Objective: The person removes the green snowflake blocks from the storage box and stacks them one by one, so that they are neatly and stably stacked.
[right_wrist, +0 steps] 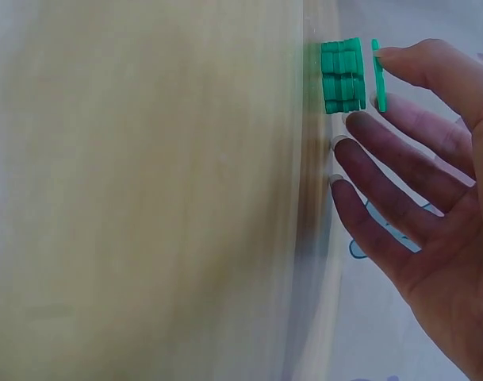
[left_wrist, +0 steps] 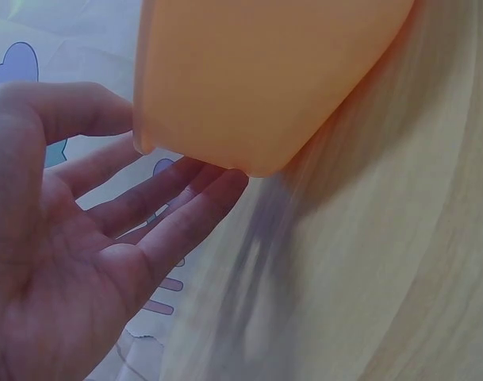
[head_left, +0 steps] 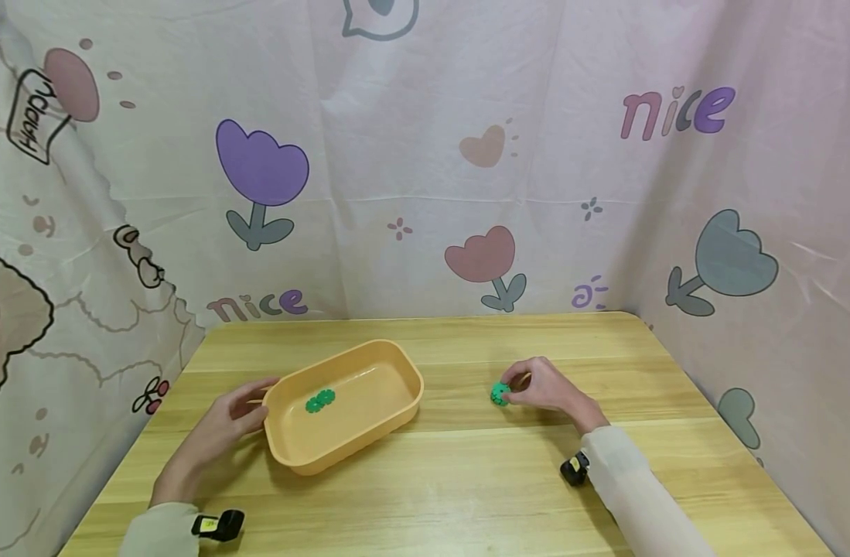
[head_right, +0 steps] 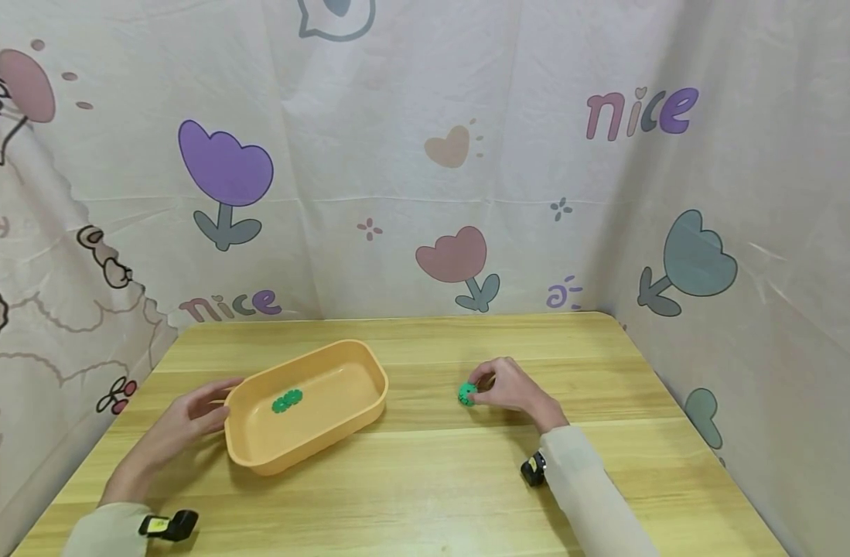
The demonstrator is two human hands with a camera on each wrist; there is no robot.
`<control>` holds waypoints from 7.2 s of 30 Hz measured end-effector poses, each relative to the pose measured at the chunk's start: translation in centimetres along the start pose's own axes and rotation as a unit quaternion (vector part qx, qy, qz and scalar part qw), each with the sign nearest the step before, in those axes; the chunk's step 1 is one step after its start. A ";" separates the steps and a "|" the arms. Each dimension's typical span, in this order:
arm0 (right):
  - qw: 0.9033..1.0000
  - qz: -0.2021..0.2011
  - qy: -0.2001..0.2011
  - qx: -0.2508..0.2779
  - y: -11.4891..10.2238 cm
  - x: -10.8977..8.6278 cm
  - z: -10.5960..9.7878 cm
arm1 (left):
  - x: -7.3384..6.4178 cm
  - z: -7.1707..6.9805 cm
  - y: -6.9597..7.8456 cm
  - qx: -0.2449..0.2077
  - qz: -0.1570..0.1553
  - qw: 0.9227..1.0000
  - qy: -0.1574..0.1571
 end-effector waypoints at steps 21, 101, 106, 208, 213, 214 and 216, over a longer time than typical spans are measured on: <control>1.000 -0.002 -0.018 -0.003 -0.2 0.1 0.0 | 0.0 0.0 0.1 0.025 0.010 1.000 0.011; 0.989 -0.136 -0.038 0.050 -12.8 6.1 4.9 | 0.0 -0.2 0.4 0.048 0.000 0.999 0.012; 0.985 -0.147 -0.053 0.070 -14.0 6.9 6.4 | -0.1 0.0 0.3 0.046 -0.005 0.999 0.011; 0.985 -0.157 -0.071 -0.022 -19.4 8.5 10.2 | 0.1 0.1 0.4 0.039 0.007 0.999 0.012; 0.990 -0.132 -0.058 0.000 -18.6 7.3 8.1 | 0.1 0.1 0.4 0.034 0.000 0.999 0.011; 0.990 -0.128 -0.055 0.005 -18.5 7.1 7.7 | 0.1 0.1 0.4 0.034 -0.001 0.999 0.010; 0.991 -0.122 -0.045 0.004 -18.0 6.7 7.1 | 0.1 0.1 0.4 0.031 -0.003 0.999 0.011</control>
Point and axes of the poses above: each hand's wrist, its own x-axis towards the middle knuckle, its own z-axis out of the palm, y = z × x, the point moved 3 cm from there along x, towards the middle knuckle, and after that the axes turned 8 degrees about z, right-handed, at the moved point
